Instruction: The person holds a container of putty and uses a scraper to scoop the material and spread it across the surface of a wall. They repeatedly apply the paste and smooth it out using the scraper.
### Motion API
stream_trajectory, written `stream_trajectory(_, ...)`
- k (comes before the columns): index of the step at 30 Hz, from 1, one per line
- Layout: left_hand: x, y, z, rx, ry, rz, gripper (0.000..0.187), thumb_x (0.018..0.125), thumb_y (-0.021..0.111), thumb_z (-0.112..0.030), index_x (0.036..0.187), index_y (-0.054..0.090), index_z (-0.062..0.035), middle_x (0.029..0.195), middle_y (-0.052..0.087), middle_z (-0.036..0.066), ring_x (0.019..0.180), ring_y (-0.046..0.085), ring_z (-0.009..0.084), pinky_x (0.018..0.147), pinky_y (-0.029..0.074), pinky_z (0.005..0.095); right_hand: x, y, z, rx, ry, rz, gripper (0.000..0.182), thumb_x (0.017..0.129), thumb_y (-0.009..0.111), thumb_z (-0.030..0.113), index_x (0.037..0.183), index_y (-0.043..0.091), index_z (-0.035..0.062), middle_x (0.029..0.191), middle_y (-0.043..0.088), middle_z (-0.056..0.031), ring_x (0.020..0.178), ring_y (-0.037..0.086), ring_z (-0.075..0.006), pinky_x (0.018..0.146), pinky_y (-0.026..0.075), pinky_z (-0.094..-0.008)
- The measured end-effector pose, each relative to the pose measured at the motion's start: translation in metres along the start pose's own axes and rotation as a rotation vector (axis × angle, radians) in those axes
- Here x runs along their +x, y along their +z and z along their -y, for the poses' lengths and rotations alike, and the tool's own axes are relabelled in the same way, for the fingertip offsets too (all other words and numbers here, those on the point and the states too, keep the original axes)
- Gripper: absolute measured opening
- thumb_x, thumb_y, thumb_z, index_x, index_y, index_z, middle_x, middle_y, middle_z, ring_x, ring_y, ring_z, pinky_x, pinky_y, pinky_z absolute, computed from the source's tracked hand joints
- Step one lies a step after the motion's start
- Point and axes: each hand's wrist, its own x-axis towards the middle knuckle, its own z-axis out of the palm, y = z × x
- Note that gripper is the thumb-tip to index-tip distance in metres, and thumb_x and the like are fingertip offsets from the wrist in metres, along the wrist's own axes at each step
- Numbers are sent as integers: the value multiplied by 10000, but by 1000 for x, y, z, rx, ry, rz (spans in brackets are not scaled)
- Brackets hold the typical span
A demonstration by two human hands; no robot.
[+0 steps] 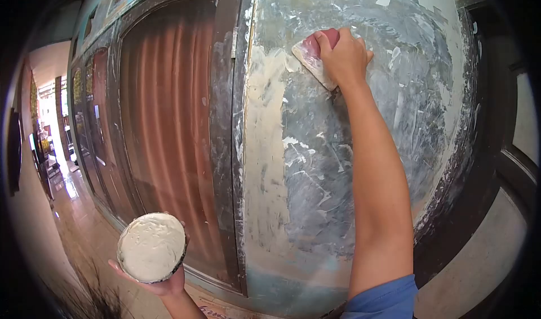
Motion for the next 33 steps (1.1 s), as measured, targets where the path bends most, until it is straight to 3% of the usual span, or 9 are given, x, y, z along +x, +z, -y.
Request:
stream_trajectory(5, -5, 10, -7, -61, -38, -2, 959, 858, 384, -889, 1532, 446, -209, 1570, 428, 118, 1397, 446, 461, 1025, 395, 799, -10, 5, 7, -104, -155, 9, 520, 962, 628, 554, 1057, 693, 48, 999, 751, -157, 1079, 606, -341, 965, 324, -545)
stream_trajectory(9, -7, 12, -10, -35, -35, 54, 950, 861, 386, -884, 1528, 455, -211, 1561, 442, 115, 1400, 445, 457, 1034, 397, 795, -4, 2, 9, -7, -1, -15, 526, 961, 622, 572, 1042, 696, 57, 973, 743, -154, 1039, 617, -329, 951, 324, -514)
stream_trajectory(13, -8, 14, -13, -72, -63, 25, 950, 861, 388, -883, 1528, 455, -209, 1556, 450, 117, 1402, 444, 458, 1037, 392, 796, -10, 2, 6, -74, -131, 19, 536, 959, 624, 577, 1014, 691, 48, 974, 738, -159, 1030, 621, -338, 950, 331, -501)
stream_trajectory(19, -10, 17, -12, -54, -60, 115, 959, 858, 390, -888, 1528, 456, -205, 1561, 449, 118, 1400, 446, 466, 1038, 393, 784, -4, -4, 1, -71, -22, -28, 538, 950, 630, 581, 1031, 692, 53, 974, 730, -164, 1028, 621, -334, 947, 331, -521)
stream_trajectory(21, -8, 13, -13, -41, -129, 352, 960, 860, 385, -889, 1530, 453, -205, 1561, 449, 116, 1395, 454, 462, 1029, 409, 774, -13, -3, 2, -106, -97, -9, 538, 953, 627, 582, 1029, 691, 54, 976, 730, -158, 1026, 621, -332, 946, 331, -521)
stream_trajectory(24, -13, 21, -10, -57, -109, 102, 960, 859, 380, -892, 1532, 449, -211, 1560, 450, 114, 1391, 461, 457, 1018, 424, 766, -15, -4, 3, -149, -124, 4, 533, 957, 623, 581, 1026, 689, 58, 979, 729, -153, 1023, 622, -329, 940, 330, -520)
stream_trajectory(28, -6, 11, -6, -3, -78, 167, 961, 858, 373, -897, 1535, 445, -219, 1558, 451, 114, 1389, 462, 457, 1005, 439, 759, -12, -2, -1, -103, -44, -21, 523, 959, 622, 577, 1027, 689, 63, 977, 733, -151, 1018, 621, -328, 932, 326, -527)
stream_trajectory(31, -5, 10, -6, -60, -69, 51, 963, 854, 372, -902, 1534, 445, -226, 1557, 452, 113, 1393, 461, 451, 1003, 444, 756, -16, -1, -1, -125, -111, 0, 524, 959, 623, 576, 1024, 688, 61, 965, 733, -149, 1019, 620, -329, 935, 324, -529)
stream_trajectory(33, -4, 8, -5, 11, -113, 237, 965, 853, 372, -904, 1537, 443, -226, 1561, 449, 114, 1399, 457, 445, 1003, 446, 756, -16, 1, -2, -168, -171, 14, 525, 959, 624, 576, 1022, 687, 59, 957, 733, -148, 1021, 618, -328, 937, 323, -528)
